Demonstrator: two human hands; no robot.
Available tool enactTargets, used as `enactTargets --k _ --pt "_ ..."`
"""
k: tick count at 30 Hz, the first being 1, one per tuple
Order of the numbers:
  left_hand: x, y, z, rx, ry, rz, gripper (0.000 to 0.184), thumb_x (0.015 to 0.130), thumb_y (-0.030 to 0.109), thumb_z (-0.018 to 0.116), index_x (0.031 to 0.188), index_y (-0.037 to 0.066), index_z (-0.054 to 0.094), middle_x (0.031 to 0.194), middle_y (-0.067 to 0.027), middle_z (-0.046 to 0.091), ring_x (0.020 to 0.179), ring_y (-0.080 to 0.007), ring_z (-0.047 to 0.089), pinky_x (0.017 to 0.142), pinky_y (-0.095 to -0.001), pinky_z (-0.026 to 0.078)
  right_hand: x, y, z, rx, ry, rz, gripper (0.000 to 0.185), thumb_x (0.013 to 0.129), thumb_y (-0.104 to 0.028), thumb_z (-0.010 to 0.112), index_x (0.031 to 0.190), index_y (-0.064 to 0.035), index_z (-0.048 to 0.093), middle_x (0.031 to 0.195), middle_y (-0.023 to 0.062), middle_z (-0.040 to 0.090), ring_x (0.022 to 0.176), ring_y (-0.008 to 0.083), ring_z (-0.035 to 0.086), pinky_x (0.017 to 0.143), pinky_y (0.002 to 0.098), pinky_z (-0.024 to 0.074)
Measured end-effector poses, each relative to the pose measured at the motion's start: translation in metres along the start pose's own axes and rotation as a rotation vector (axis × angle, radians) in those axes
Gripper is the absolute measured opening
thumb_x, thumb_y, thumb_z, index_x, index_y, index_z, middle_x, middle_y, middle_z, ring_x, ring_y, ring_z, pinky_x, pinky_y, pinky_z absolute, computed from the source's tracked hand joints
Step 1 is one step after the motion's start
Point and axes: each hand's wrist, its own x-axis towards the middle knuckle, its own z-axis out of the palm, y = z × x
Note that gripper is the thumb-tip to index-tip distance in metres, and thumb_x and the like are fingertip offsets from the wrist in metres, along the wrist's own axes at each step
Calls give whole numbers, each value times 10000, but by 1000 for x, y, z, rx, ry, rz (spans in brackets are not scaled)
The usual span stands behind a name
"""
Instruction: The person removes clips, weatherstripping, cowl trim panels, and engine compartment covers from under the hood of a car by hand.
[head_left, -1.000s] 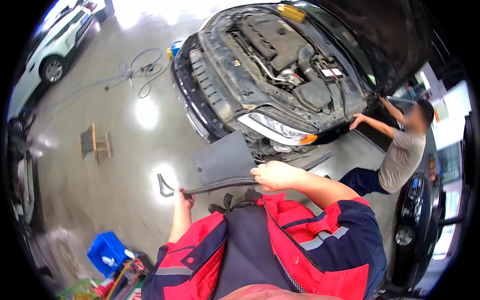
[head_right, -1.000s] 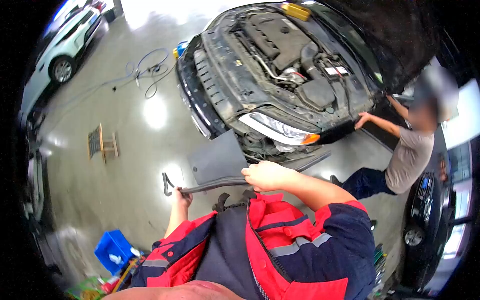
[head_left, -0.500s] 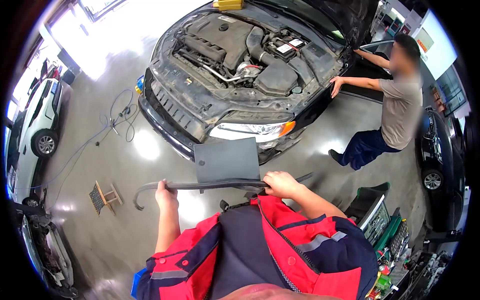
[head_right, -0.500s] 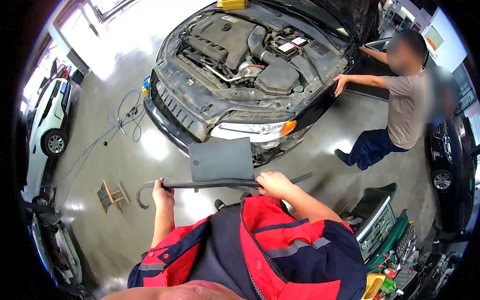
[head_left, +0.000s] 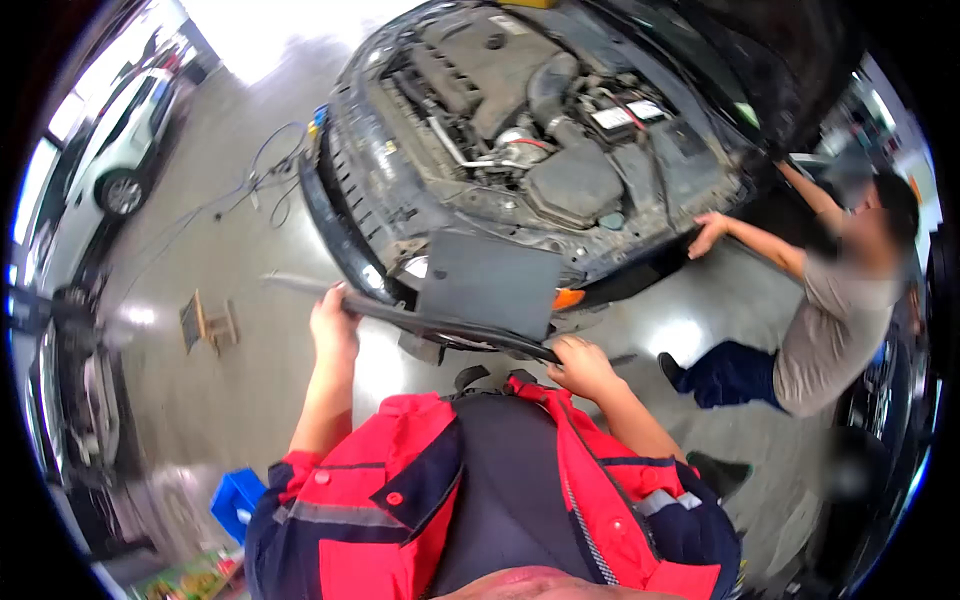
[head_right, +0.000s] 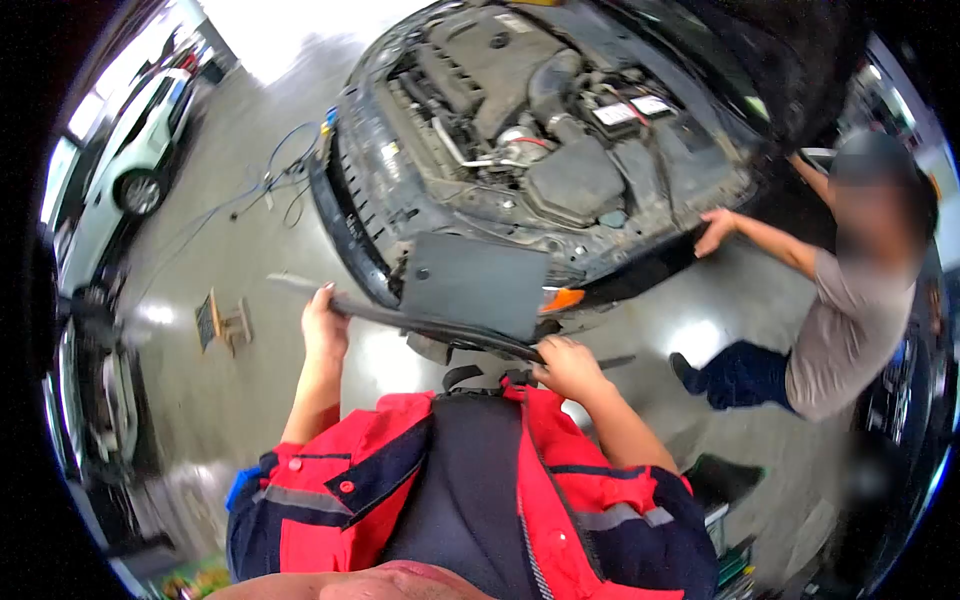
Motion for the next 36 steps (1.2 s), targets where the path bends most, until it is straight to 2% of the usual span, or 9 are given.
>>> enactTargets --k 7,11,14,22,24,29,31,35,36 --pt "14 -36 21 58 58 -112 235 891 257 653 930 29 606 786 -46 597 644 -157 561 547 -313 466 -1 45 10 -42 -19 127 259 812 -253 700 918 -36 606 943 168 633 926 388 630 765 500 521" --pt "30 -35 -4 -22 -104 -153 177 901 220 654 868 52 607 720 -33 591 623 -136 551 522 -302 433 13 41 7 -59 13 118 241 827 -205 691 968 -21 625 983 180 643 922 401 618 807 495 508" --pt "29 -27 -12 -132 -45 -237 158 950 259 617 875 122 593 747 10 601 645 -105 516 627 -271 408 32 24 9 19 105 57 248 815 -151 694 1005 -5 630 1000 186 650 932 409 613 826 484 501" --pt "41 -32 -142 -217 164 -272 157 948 278 628 947 137 560 777 16 579 675 -117 500 647 -274 380 88 -62 43 5 3 -91 307 802 -172 703 1054 -14 624 1023 169 652 980 383 611 863 466 491" --pt "49 -45 -194 -214 280 -253 166 916 252 652 914 120 552 716 3 556 604 -123 517 557 -310 427 106 -75 73 35 -51 -144 320 799 -202 704 1049 -17 628 1027 168 652 986 383 612 865 466 490" --pt "9 -77 -280 -69 679 -287 219 907 277 654 925 100 526 711 -4 520 533 -128 479 453 -300 386 152 -123 145 33 -528 -221 349 762 -204 689 1046 -12 624 1024 196 645 1010 387 610 882 463 493" --pt "-11 -98 -313 -34 785 -318 233 904 284 659 897 100 516 674 5 497 508 -128 461 444 -305 371 167 -128 185 114 -704 -192 358 788 -229 681 1066 -8 634 1058 213 647 1059 397 604 917 456 491" --pt "-38 -143 -378 126 944 -505 273 872 324 699 867 129 508 646 20 475 504 -129 453 444 -299 368 202 -121 291 350 -1371 6 461 875 -336 657 1191 -2 625 1116 189 687 1080 330 637 957 400 485" --pt "-43 -151 -392 160 952 -549 269 869 321 694 866 124 511 647 17 477 512 -133 460 459 -308 380 211 -117 323 310 -1416 -155 474 928 -385 613 1205 -1 623 1074 166 704 993 287 668 880 389 520"
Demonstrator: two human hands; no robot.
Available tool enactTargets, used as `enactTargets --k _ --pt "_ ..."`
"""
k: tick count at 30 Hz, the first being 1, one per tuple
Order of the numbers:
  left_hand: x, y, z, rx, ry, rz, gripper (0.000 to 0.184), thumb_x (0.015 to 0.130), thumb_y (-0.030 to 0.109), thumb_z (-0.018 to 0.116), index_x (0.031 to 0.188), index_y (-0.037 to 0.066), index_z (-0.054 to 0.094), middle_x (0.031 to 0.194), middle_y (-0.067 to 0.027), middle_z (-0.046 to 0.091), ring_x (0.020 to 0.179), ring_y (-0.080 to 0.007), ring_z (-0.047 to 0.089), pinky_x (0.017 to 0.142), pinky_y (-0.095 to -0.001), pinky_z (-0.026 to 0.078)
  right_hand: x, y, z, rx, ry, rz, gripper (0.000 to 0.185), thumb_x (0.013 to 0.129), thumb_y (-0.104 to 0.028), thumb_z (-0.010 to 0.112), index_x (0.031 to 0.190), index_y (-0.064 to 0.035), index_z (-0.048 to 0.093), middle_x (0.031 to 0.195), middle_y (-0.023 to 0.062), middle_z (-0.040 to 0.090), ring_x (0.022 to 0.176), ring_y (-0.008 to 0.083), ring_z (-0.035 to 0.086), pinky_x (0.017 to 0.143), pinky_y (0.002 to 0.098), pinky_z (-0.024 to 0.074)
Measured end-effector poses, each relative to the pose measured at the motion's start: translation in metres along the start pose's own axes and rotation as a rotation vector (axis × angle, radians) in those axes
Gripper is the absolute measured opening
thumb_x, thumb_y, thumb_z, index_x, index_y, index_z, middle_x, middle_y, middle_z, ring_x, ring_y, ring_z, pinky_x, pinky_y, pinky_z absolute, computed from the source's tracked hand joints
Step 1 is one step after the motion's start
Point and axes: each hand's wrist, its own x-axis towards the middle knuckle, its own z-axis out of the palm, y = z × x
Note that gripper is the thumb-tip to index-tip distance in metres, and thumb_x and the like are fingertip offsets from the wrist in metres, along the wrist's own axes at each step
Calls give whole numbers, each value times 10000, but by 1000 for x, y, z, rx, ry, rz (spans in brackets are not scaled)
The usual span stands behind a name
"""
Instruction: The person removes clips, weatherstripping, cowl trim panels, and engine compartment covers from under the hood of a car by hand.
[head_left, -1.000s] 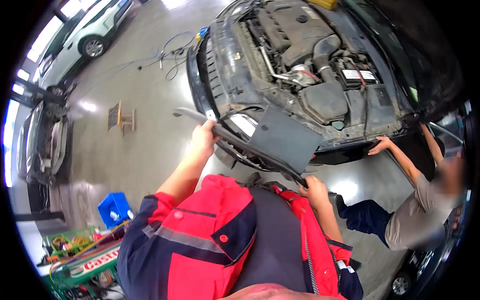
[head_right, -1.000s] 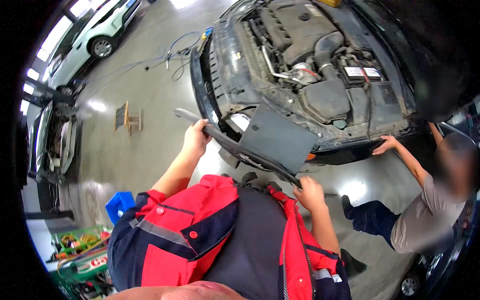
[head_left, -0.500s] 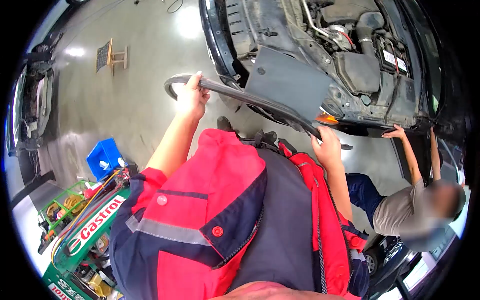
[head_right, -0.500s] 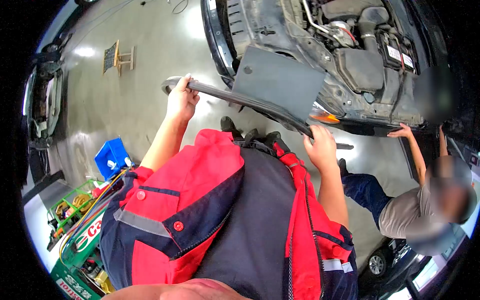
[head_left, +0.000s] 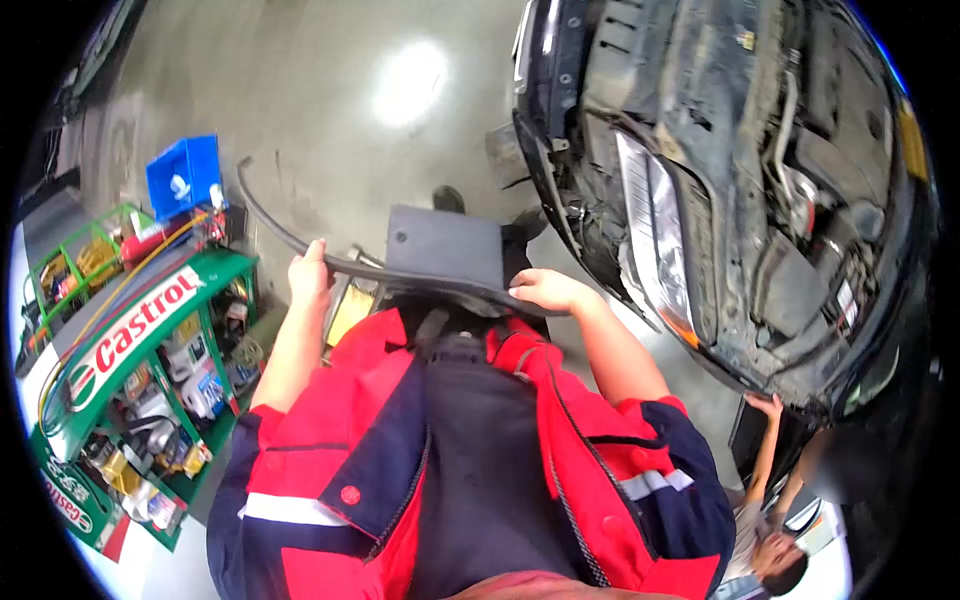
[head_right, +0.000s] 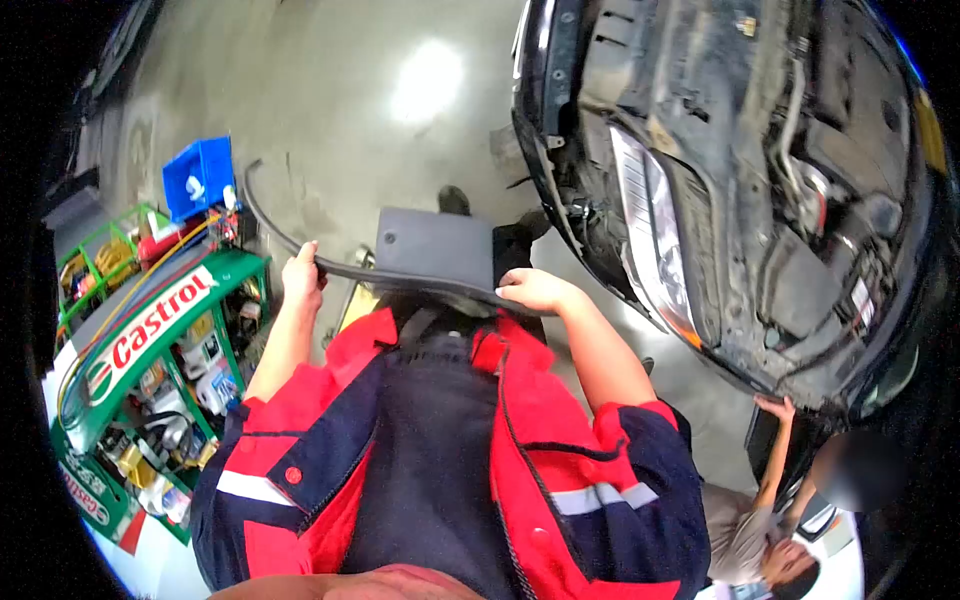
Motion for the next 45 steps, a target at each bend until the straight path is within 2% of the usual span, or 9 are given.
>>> enactTargets --k 6,7,11,14,16,24,31,33,45 --pt "97 -98 -16 191 6 -177 164 895 216 605 893 71 527 664 -20 518 485 -151 489 429 -295 398 239 162 5 -15 291 236 353 908 -318 650 984 25 627 867 105 688 762 213 665 681 393 526" --pt "113 -115 -13 195 1 -224 151 898 204 595 890 71 524 668 -26 528 484 -154 497 428 -297 402 271 169 -3 184 424 375 449 858 -321 633 1089 64 634 1094 271 677 1077 406 636 918 451 501" --pt "156 -173 7 150 70 -324 137 872 153 589 835 24 563 664 -57 582 492 -147 507 455 -285 413 398 238 -24 987 664 441 315 894 -318 637 1016 -27 647 779 56 593 734 194 574 622 335 467" --pt "174 -217 4 266 23 -346 109 869 117 601 912 27 556 704 -41 577 542 -134 523 494 -278 425 473 316 -39 1060 808 655 662 838 -476 723 1253 14 559 1199 161 597 1064 290 580 875 441 488" --pt "182 -233 3 302 46 -373 90 876 100 607 919 43 551 703 -27 568 547 -114 512 496 -267 414 501 342 -48 1213 1038 627 1002 817 -570 714 1509 33 313 1595 210 281 1488 336 210 1195 513 140" --pt "192 -246 8 205 172 -491 68 895 87 591 892 85 523 707 -7 540 528 -85 472 455 -233 367 510 342 -59 1409 1084 288 547 849 -353 765 1266 -55 575 1266 70 580 1133 210 515 1055 432 372" --pt "143 -221 0 167 120 -410 109 896 115 583 931 23 536 712 -57 577 488 -132 518 424 -269 417 436 179 -5 495 1004 328 281 866 -257 731 902 1 627 882 94 660 646 248 576 660 389 499" --pt "117 -189 -4 140 85 -360 152 890 130 596 925 -4 534 676 -67 575 468 -142 529 409 -282 425 368 105 -13 54 706 381 342 881 -299 640 946 35 667 1089 271 646 1022 369 636 918 409 500" --pt "68 -4 -35 -162 -300 -199 184 917 238 534 830 78 505 691 -66 524 533 -200 491 484 -334 423 -83 -129 -7 -489 731 19 317 856 -334 650 903 -21 665 953 186 633 977 376 633 854 469 513"
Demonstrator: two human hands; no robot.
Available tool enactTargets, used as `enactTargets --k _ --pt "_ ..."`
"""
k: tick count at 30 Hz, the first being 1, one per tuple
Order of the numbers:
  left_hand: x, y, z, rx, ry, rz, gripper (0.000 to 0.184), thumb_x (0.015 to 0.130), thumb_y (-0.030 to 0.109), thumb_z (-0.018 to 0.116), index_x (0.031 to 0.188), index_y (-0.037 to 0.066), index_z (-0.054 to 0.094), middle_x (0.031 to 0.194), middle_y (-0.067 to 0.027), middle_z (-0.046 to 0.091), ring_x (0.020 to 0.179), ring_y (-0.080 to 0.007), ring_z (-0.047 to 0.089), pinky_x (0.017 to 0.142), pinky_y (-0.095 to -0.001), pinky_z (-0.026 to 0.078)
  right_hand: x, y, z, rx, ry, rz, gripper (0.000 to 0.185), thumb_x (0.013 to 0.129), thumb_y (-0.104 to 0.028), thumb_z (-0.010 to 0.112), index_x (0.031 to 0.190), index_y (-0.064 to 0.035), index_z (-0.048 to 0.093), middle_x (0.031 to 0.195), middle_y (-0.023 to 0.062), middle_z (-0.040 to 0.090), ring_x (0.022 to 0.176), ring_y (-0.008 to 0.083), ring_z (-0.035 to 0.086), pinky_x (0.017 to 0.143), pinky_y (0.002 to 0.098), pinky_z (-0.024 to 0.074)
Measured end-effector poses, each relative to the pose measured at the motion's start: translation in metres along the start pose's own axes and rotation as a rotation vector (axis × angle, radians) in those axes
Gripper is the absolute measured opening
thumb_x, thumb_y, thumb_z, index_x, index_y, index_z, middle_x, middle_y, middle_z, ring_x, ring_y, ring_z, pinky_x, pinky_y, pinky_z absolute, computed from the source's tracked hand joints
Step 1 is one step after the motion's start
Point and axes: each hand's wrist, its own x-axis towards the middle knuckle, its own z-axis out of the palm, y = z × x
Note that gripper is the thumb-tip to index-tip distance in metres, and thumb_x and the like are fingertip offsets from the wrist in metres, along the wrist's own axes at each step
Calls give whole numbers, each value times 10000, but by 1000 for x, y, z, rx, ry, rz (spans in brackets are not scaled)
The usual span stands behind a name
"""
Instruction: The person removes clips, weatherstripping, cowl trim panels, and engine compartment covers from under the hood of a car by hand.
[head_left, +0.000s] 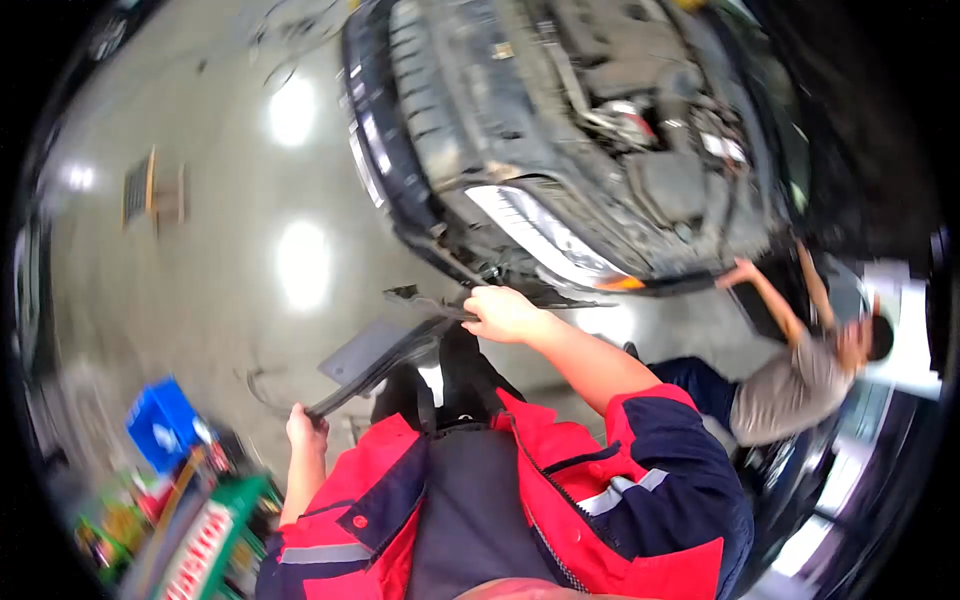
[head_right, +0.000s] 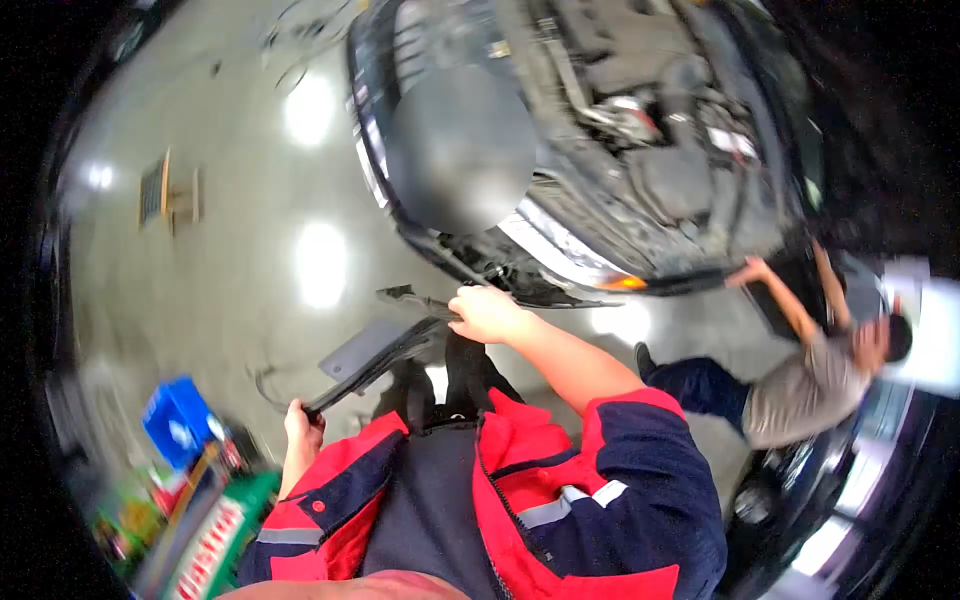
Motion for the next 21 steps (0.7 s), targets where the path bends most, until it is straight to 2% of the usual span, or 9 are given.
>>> enactTargets --k 2,3,6,8,9,11,15,18,21 --pt "3 36 15 40 -59 8 189 916 273 534 822 111 509 681 -33 512 536 -182 472 489 -312 410 -61 -3 -21 53 123 152 337 853 -354 654 895 -20 661 956 191 635 971 380 632 853 470 511" --pt "-12 56 27 36 -58 17 190 915 282 535 821 119 513 674 -23 507 533 -175 471 488 -306 408 -97 1 -25 88 290 182 379 847 -391 662 885 -14 652 955 203 643 964 383 631 850 474 507" --pt "-21 107 54 6 -175 46 218 921 335 544 813 145 543 653 11 519 539 -135 494 490 -265 430 -183 6 -40 278 509 581 425 873 -413 642 947 4 674 953 216 681 936 368 656 815 453 511" --pt "-54 137 82 -14 -224 130 253 937 353 532 798 142 540 664 8 537 551 -135 512 497 -261 448 -225 31 -24 626 784 736 405 895 -379 638 980 14 685 856 171 691 806 266 672 740 403 509" --pt "-97 145 101 -44 -204 175 256 942 347 532 792 139 548 671 10 548 555 -130 518 500 -263 454 -242 53 -12 773 854 798 369 905 -343 648 968 20 674 829 118 680 776 209 642 709 374 498" --pt "-116 165 122 -82 -326 226 234 931 330 546 795 140 549 676 22 547 555 -120 517 495 -260 460 -268 74 -18 1002 1006 883 279 922 -259 654 950 18 671 809 22 650 747 110 579 678 298 470" --pt "-191 179 165 -69 -431 339 154 892 275 564 792 163 526 680 44 551 552 -109 526 490 -247 473 -287 164 -6 1194 1104 749 295 891 -237 660 943 52 683 802 64 670 709 147 590 665 326 477" --pt "-228 180 197 -20 -448 444 128 882 261 572 817 160 526 664 11 572 494 -152 527 456 -254 468 -298 208 -54 1374 1066 544 287 894 -224 654 965 52 691 877 97 703 773 179 629 725 327 503" --pt "-310 164 222 40 -417 550 128 889 264 581 842 155 535 650 2 566 500 -156 530 447 -250 458 -306 277 -115 1354 1193 432 322 884 -245 662 1022 46 670 956 123 690 844 199 635 754 359 508"
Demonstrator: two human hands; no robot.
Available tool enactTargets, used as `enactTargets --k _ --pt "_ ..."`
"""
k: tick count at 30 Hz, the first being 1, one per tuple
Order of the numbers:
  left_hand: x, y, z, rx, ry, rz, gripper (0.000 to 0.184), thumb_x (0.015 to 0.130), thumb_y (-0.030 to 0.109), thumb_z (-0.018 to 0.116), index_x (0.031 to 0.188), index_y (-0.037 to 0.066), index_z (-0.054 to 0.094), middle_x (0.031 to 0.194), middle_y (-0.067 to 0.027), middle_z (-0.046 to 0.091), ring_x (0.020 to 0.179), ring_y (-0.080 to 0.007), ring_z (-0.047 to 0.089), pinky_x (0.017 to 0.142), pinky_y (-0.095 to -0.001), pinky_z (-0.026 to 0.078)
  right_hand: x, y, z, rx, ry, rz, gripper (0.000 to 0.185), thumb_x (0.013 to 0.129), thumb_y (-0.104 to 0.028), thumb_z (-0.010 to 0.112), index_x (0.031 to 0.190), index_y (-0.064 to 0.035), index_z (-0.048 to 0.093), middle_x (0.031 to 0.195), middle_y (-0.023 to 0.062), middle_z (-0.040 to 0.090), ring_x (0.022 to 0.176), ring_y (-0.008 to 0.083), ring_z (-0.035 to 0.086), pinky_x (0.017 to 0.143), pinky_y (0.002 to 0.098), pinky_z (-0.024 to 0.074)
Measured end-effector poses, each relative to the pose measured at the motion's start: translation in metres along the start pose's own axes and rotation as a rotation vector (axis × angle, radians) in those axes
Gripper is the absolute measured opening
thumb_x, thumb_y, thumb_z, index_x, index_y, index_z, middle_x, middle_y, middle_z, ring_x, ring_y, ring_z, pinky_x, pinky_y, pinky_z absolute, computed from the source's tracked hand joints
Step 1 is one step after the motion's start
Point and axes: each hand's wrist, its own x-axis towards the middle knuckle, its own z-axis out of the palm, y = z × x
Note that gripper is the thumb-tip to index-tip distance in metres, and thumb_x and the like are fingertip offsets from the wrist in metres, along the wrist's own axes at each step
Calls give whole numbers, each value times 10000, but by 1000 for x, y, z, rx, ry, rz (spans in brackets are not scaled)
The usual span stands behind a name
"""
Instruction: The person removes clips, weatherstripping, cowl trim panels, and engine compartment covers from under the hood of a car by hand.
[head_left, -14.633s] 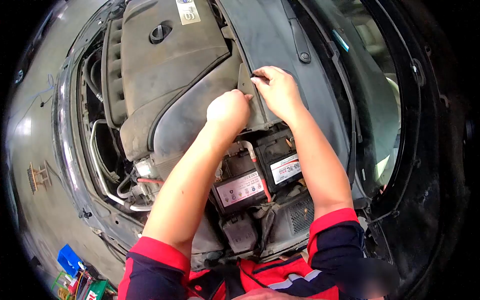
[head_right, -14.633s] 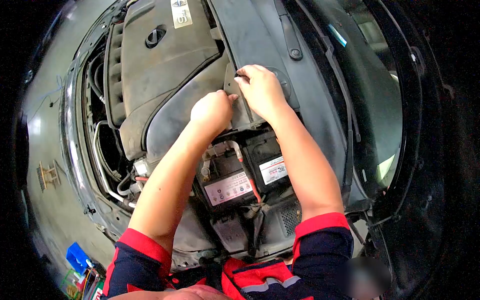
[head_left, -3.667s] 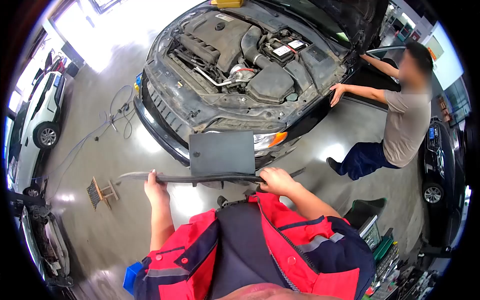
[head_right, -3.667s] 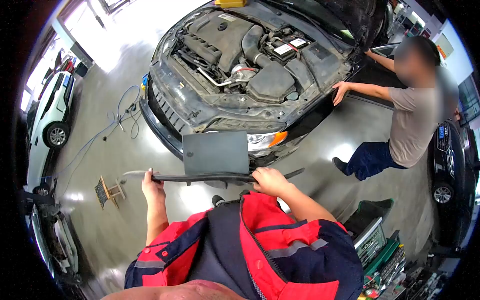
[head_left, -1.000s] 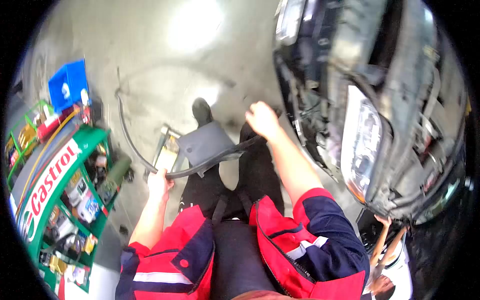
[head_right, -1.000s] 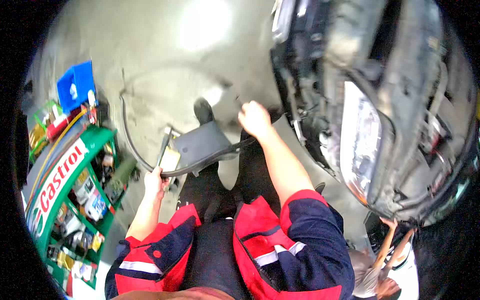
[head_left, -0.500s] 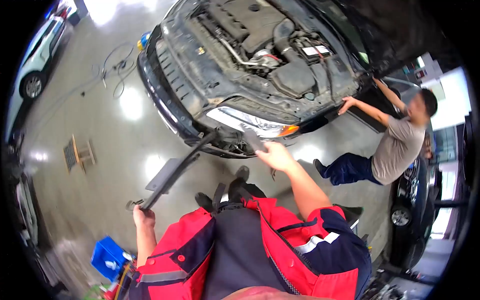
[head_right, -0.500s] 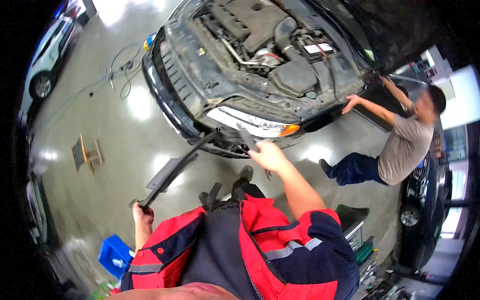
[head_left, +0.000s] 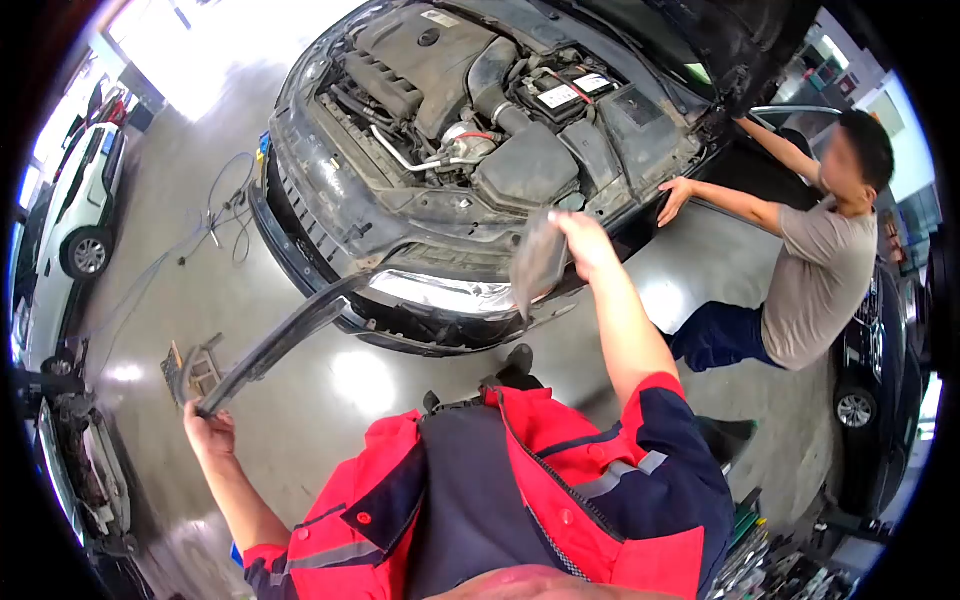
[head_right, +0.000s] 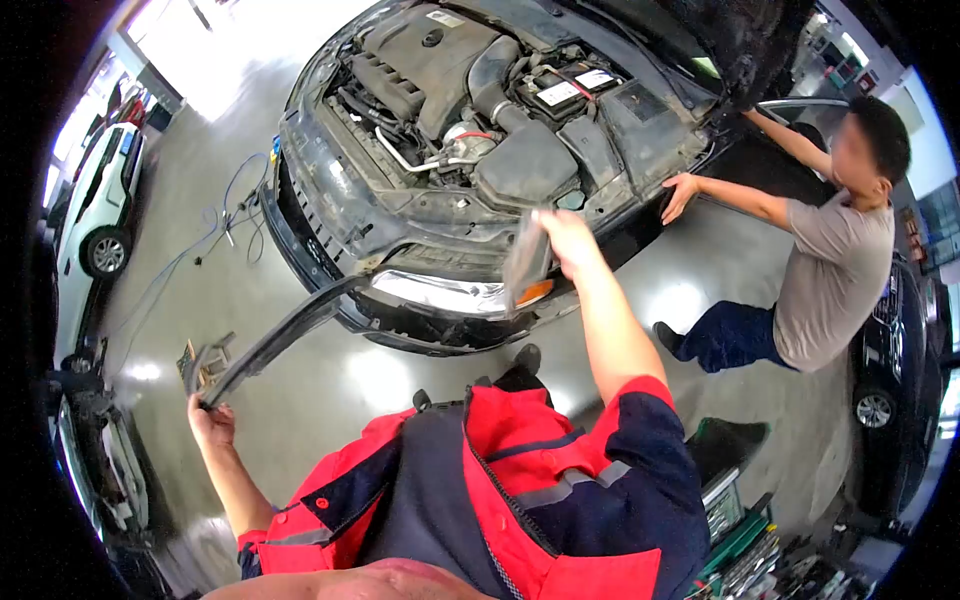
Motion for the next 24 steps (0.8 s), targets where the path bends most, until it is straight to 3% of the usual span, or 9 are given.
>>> enactTargets --k 3,5,8,11,13,15,18,22,24 --pt "-35 18 22 -68 -20 102 120 898 237 585 852 135 542 658 -14 594 478 -157 529 444 -253 461 81 -48 -19 347 11 43 339 880 -251 665 1046 43 642 970 133 668 854 206 625 803 358 497" --pt "-55 26 33 -6 -6 142 126 908 233 583 850 126 549 664 -25 615 472 -151 549 441 -262 473 110 -95 -7 480 216 -15 318 892 -236 653 1037 46 637 944 131 663 856 212 625 830 356 493" --pt "-103 26 61 -26 78 204 138 922 250 590 855 132 563 663 -23 626 480 -140 570 441 -269 485 201 -93 -7 632 328 -302 289 949 -226 617 1069 36 628 976 112 664 863 205 624 802 358 496" --pt "-135 24 83 -69 108 209 155 932 250 588 850 121 565 652 -20 617 469 -149 553 440 -272 472 231 -87 5 502 367 -153 451 988 -398 591 1173 13 618 1081 117 665 960 211 615 853 381 486" --pt "-148 28 93 -106 101 208 159 934 248 587 855 112 566 645 -23 605 464 -155 537 440 -285 467 238 -60 18 4 45 148 460 945 -542 605 813 -104 563 722 2 529 612 136 454 532 309 370" --pt "-141 28 105 -125 -35 214 160 936 251 586 876 105 566 693 -37 587 523 -158 544 449 -286 463 229 -9 45 -154 -112 4 461 939 -525 623 996 -67 607 802 34 610 660 154 543 619 334 472" --pt "-110 32 111 -159 -234 168 176 935 254 583 883 90 546 791 -49 545 641 -162 539 514 -275 456 185 2 39 204 -442 315 471 980 -452 595 1171 -23 557 1061 128 708 943 217 689 816 335 527" --pt "-70 30 179 -240 -391 112 170 920 217 594 861 72 527 814 -25 493 737 -151 475 619 -289 423 148 -18 -16 263 -399 243 547 997 -498 534 1273 -26 542 1158 152 687 1026 247 665 875 366 504" --pt "-53 26 222 -324 -316 197 111 898 129 611 850 67 533 819 -28 511 763 -162 480 629 -289 416 131 -49 -57 270 -370 190 589 1009 -517 493 1328 -24 536 1210 146 676 1081 244 651 916 379 489"
